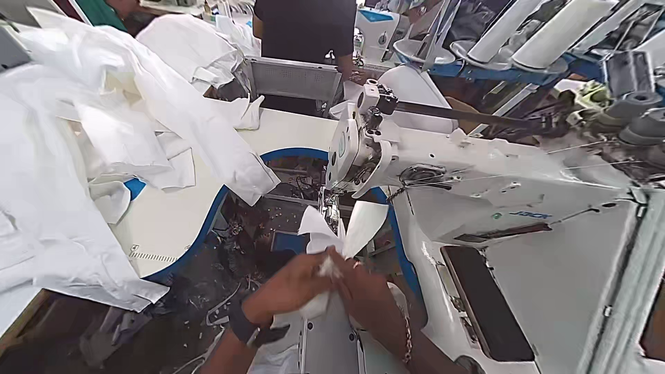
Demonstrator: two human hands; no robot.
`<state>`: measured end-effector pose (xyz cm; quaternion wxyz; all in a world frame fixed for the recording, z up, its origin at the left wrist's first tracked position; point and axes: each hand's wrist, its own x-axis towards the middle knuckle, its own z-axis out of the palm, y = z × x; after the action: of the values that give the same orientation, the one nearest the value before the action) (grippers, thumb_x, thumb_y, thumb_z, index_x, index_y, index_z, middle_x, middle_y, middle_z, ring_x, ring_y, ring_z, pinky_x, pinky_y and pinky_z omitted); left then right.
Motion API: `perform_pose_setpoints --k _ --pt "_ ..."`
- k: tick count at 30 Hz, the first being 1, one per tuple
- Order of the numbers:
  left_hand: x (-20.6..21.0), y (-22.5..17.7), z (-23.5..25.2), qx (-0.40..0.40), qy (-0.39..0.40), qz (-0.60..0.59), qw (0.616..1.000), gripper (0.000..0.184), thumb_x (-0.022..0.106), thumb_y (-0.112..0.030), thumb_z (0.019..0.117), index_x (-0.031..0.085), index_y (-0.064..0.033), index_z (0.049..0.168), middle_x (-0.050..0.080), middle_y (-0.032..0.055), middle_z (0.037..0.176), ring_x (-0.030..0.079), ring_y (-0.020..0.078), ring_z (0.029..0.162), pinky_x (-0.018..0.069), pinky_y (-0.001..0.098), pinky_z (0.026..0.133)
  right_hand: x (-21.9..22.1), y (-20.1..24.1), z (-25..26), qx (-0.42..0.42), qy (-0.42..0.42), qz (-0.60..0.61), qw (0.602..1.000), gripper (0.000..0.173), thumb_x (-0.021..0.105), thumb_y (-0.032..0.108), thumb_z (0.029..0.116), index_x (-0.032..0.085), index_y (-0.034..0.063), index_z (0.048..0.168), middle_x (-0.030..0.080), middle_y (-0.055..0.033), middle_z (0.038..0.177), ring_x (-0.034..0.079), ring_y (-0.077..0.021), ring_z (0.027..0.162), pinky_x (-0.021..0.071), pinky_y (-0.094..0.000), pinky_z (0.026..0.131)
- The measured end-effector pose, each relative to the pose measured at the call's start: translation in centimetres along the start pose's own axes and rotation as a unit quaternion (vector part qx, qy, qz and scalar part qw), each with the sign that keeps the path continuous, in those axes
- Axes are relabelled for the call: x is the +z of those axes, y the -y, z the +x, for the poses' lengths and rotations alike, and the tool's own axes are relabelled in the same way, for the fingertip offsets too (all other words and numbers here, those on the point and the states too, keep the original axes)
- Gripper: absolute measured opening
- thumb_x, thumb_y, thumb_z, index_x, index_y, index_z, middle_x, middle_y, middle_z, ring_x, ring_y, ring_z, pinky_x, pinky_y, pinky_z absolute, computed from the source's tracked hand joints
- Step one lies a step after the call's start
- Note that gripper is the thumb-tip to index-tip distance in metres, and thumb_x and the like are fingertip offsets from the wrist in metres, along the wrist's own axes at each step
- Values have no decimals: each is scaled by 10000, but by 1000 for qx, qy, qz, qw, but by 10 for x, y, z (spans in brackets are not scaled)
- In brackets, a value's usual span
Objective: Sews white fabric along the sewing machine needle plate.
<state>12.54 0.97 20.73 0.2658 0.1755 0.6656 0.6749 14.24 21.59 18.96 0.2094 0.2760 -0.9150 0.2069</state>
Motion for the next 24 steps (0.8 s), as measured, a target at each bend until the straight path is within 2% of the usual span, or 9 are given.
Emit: perform_pose_setpoints --k 2,4,5,7,10,14,17,20,24 --pt "12 7 0 -21 76 -83 993 567 492 -101 1014 314 25 1536 668 -25 784 628 33 566 561 206 550 2 -8 -10 -101 -52 -16 993 217 559 77 904 756 60 994 591 -56 625 545 -165 441 433 -277 386" --pt "6 18 15 43 -120 10 992 459 543 -70 979 522 37 1425 710 -34 790 621 18 590 535 199 555 3 -8 -8 -127 -62 -37 989 167 533 58 880 661 109 785 570 -18 622 535 -125 462 416 -235 395" --pt "5 23 31 79 -239 118 961 369 620 -95 945 646 30 1291 702 8 877 645 70 731 552 264 684 3 -4 -8 -124 -59 -37 990 160 535 54 863 646 107 760 564 -14 609 532 -123 451 409 -236 386" --pt "20 32 54 138 -340 243 898 411 668 -120 893 638 109 1232 674 248 1186 665 334 1103 527 484 979 1 6 -12 -61 -39 -25 997 133 567 115 855 675 43 825 581 -23 594 554 -144 442 424 -274 377" --pt "52 29 48 48 -348 315 882 567 584 -276 1008 486 98 1422 707 250 1087 715 403 930 565 554 815 -27 -13 2 225 75 37 971 583 756 223 878 587 -101 1331 718 -210 793 703 -385 650 562 -567 589" --pt "34 27 50 -44 -243 330 911 660 437 -317 1074 229 -15 1623 687 151 754 665 352 674 540 531 667 -20 -48 31 239 83 42 967 207 611 113 974 747 -40 1005 722 -205 864 713 -374 815 551 -551 743" --pt "16 12 64 -87 -184 340 918 645 383 -349 1098 166 -100 1652 696 169 816 678 383 798 533 554 784 -7 -34 45 224 44 68 971 190 633 121 952 734 -40 962 698 -177 802 687 -325 755 537 -495 705" --pt "21 19 53 -60 -191 364 910 644 406 -374 1084 210 -145 1652 692 158 774 676 389 743 536 565 719 -6 -33 32 211 15 57 976 227 694 191 875 760 -9 960 719 -136 777 696 -271 696 556 -452 652" --pt "22 27 52 -14 -215 354 910 699 496 -373 1058 243 -66 1632 717 187 885 691 383 785 545 550 753 -22 -69 28 370 41 89 924 207 642 126 981 711 -69 979 677 -197 808 655 -312 781 503 -525 757"
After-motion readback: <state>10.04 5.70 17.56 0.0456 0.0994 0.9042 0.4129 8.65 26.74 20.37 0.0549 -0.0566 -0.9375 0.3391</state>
